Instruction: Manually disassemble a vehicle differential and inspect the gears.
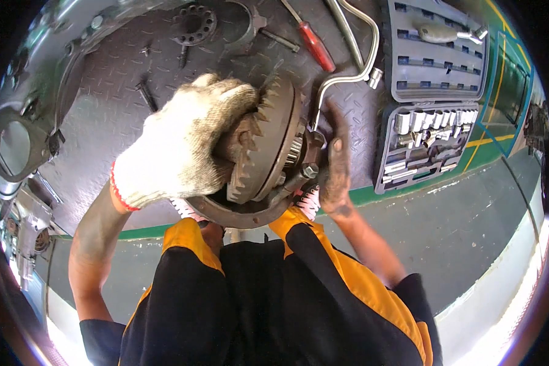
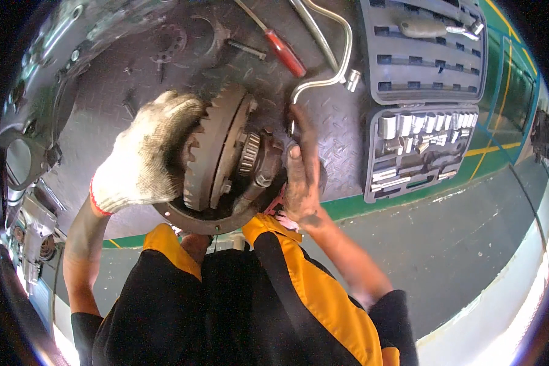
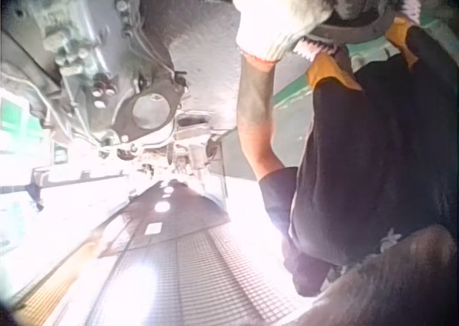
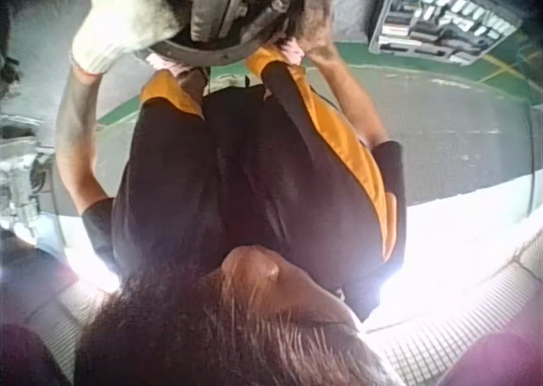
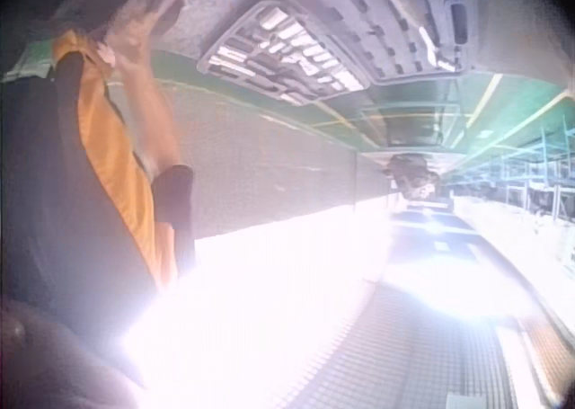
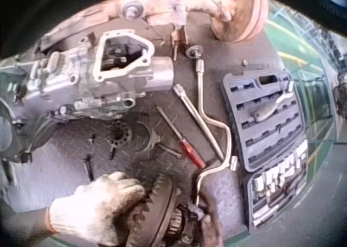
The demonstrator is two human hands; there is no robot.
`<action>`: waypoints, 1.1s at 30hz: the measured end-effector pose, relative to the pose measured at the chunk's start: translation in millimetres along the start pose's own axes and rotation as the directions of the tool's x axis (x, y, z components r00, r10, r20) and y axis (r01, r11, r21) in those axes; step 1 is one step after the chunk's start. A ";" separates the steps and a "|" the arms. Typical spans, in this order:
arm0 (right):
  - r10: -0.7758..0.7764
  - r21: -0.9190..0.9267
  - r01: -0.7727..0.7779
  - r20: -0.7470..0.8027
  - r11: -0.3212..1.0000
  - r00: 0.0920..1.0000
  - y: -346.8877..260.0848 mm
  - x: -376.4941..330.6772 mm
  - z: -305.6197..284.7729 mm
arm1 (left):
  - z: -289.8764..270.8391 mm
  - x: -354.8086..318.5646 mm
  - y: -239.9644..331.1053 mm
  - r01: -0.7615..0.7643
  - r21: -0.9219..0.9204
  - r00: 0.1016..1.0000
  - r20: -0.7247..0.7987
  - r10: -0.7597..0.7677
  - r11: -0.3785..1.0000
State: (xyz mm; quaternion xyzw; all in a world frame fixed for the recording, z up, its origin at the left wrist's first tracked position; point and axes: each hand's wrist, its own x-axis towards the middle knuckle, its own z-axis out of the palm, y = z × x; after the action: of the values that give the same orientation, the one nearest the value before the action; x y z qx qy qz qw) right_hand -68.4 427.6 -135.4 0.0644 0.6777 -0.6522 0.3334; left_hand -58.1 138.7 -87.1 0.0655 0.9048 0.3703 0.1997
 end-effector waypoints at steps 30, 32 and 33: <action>-0.007 0.010 0.005 0.268 1.000 0.963 13.7 -11.1 42.9 | -26.7 5.5 -13.0 0.166 -0.010 0.951 0.267 -0.157 0.986; 0.039 -0.085 -0.021 0.219 0.996 0.975 6.5 -10.6 42.6 | -23.1 8.1 -8.8 0.162 0.030 0.956 0.241 -0.164 0.986; 0.073 -0.029 -0.069 0.201 0.997 0.977 3.2 -9.9 42.2 | -20.1 10.2 -6.3 0.062 0.044 0.992 0.109 -0.067 0.997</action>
State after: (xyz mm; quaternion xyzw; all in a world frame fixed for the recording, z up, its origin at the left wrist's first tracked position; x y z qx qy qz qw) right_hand -43.6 392.4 -129.8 0.0184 0.6448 -0.6356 0.4241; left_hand -75.5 124.0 -81.6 0.0608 0.9013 0.3410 0.2601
